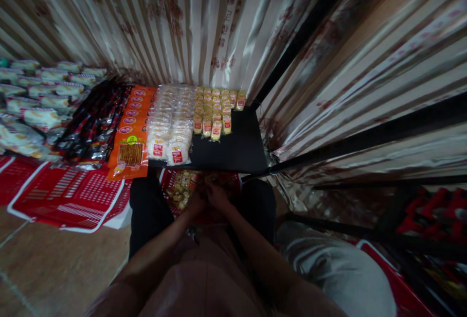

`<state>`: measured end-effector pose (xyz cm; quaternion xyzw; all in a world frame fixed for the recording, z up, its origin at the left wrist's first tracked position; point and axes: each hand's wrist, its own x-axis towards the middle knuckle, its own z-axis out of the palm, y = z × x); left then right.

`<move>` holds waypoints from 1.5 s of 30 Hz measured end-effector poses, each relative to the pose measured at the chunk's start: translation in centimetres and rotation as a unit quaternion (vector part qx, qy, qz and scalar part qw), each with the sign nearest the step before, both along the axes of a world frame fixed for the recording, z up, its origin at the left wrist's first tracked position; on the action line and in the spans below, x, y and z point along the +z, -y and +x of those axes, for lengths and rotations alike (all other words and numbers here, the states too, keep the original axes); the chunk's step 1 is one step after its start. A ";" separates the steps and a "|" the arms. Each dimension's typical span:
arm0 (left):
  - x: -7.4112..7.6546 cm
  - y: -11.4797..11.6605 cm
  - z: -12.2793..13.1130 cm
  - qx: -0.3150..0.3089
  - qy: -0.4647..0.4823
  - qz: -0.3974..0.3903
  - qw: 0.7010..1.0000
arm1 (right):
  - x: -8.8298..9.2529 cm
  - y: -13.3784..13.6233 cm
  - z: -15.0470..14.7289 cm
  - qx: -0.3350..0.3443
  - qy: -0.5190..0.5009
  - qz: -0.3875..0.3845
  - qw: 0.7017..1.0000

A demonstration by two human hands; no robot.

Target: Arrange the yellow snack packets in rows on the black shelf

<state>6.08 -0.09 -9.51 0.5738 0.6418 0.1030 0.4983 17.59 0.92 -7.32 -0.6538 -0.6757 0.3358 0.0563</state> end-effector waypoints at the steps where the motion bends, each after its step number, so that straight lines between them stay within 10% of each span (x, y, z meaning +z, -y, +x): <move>1: 0.4 0.0 -0.2 0.007 -0.002 0.007 1.000 | 0.2 0.0 0.0 -0.021 -0.025 0.016 0.999; 9: 4.7 1.2 -1.1 0.059 -0.049 0.265 0.961 | 3.8 -0.2 0.4 -0.113 -0.264 0.087 0.954; 19: 9.1 0.9 -2.8 0.009 -0.079 0.554 0.829 | 11.4 -0.1 1.8 -0.119 -0.456 0.013 0.882; 26: 12.1 -1.0 -0.7 0.050 -0.103 0.621 0.775 | 12.7 -0.2 1.6 -0.143 -0.580 0.026 0.802; 45: 12.1 -6.6 2.6 0.029 -0.065 0.633 0.771 | 12.6 -3.4 3.3 -0.240 -0.601 0.059 0.760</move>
